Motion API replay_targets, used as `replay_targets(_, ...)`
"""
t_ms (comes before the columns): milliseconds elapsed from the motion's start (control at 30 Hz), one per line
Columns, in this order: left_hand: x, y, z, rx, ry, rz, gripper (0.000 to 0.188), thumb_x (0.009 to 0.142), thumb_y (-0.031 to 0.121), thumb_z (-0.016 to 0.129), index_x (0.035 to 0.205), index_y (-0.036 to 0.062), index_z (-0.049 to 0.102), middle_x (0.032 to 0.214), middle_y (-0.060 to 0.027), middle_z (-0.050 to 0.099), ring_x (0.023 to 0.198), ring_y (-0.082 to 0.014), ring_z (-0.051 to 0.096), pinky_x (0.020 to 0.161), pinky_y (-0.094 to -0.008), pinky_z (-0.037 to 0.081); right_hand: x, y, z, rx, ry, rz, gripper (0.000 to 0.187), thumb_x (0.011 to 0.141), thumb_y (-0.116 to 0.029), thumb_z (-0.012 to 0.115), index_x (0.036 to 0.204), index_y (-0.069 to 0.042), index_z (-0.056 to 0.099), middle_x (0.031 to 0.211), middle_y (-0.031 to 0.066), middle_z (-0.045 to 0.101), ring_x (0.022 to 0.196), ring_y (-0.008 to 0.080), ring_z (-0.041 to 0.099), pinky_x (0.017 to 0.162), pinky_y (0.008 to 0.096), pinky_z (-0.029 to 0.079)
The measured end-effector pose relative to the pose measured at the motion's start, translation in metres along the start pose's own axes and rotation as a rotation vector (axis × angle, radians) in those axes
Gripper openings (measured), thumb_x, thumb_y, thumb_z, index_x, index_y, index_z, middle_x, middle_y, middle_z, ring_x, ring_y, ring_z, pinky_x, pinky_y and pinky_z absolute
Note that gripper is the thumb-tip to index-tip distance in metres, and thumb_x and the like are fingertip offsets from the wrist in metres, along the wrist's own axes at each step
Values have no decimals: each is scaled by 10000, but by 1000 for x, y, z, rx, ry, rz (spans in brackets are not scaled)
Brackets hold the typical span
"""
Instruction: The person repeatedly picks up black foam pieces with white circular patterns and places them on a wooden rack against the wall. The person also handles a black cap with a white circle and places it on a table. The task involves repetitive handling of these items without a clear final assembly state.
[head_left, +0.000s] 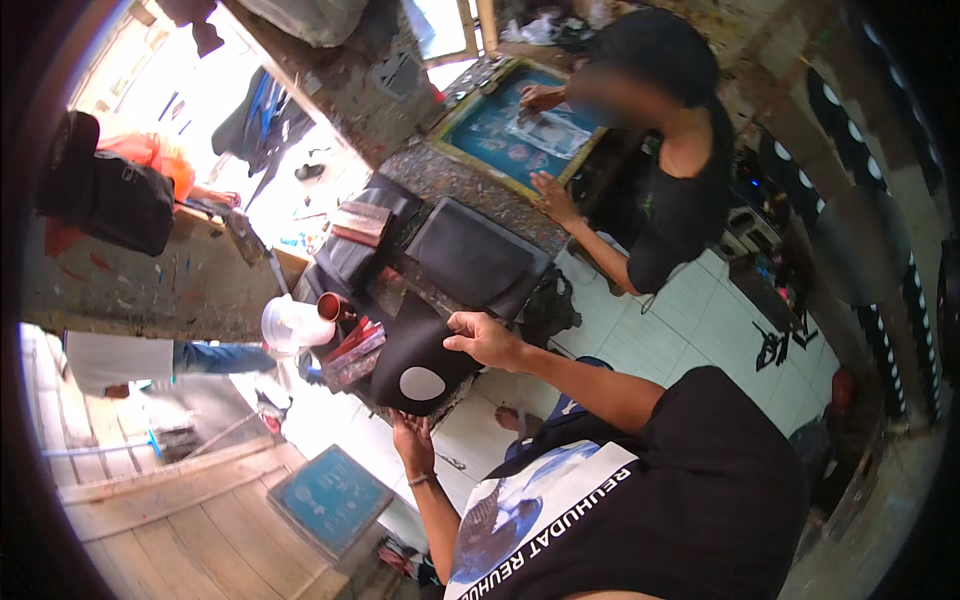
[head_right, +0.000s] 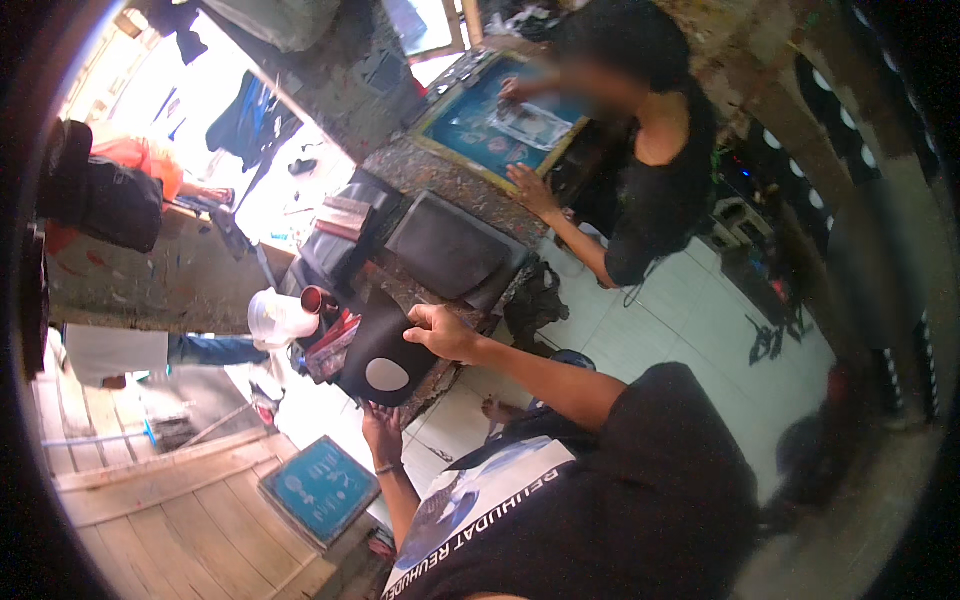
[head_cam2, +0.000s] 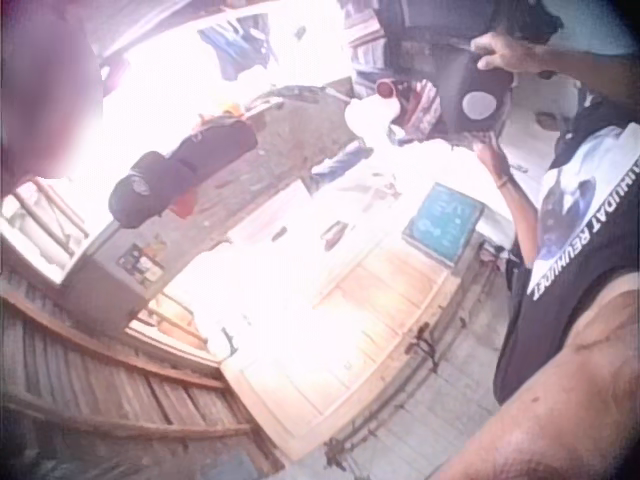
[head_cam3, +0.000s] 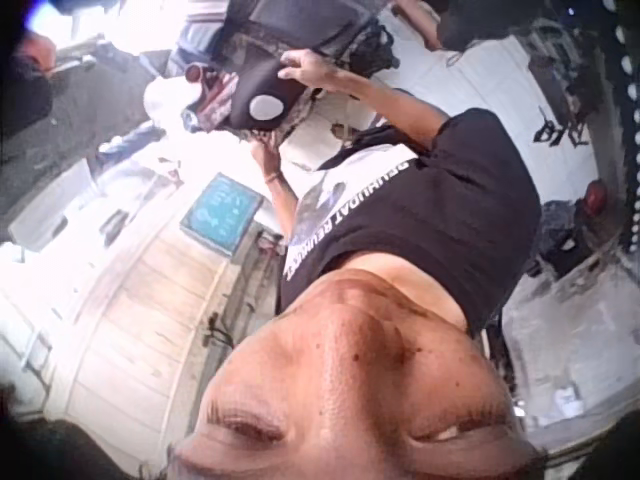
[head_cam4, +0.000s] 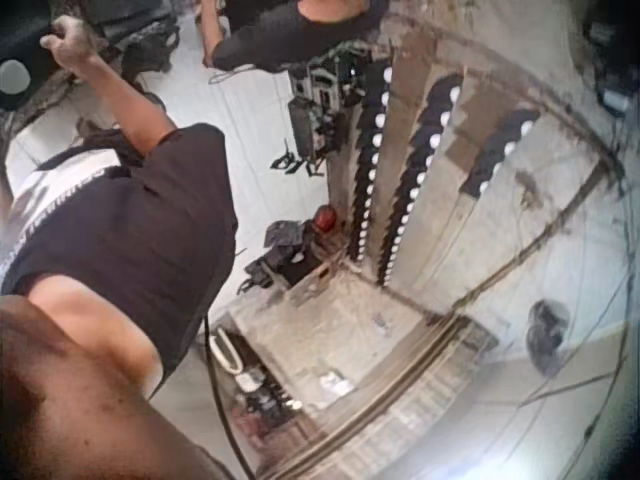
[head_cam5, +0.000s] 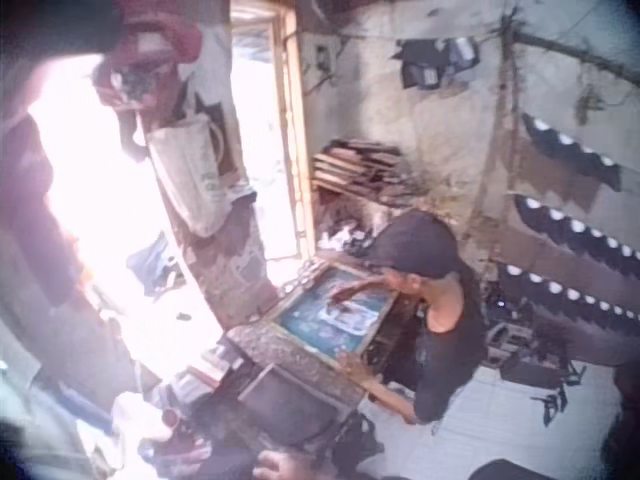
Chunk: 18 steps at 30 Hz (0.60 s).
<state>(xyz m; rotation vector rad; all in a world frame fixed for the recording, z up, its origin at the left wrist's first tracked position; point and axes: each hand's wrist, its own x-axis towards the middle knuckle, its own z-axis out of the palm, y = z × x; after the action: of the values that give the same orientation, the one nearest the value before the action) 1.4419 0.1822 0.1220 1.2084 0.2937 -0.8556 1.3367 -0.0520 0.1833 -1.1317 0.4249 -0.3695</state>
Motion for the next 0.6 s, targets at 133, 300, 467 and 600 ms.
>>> replay_targets(133,1,23,11,-99,-227,114,354,960,290,393,1159,13,486,1141,-104,563,1030,-209,552,895,-361,444,-28,9,10,-285,282,110,214,810,-125,627,942,29,557,759,28,567,666,74,500,598,247,425)
replay_targets(300,-12,49,12,55,-382,217,260,949,188,436,1082,-13,533,1064,-103,586,926,-152,577,823,-275,472,-49,30,16,-232,500,10,216,809,-133,657,932,21,567,711,8,571,625,64,499,565,242,424)
replay_targets(467,-14,74,17,337,-337,463,222,934,94,444,1127,-14,460,982,-96,585,875,-124,570,798,-238,447,-52,46,22,-164,494,4,171,822,-135,643,903,1,581,723,20,600,627,63,530,553,226,425)
replay_targets(600,-19,85,13,529,-363,597,156,923,69,462,1062,-3,459,856,-23,533,730,-68,499,679,-195,402,-48,59,22,-57,455,126,174,861,-191,598,884,-19,585,737,40,623,622,73,555,545,238,463)
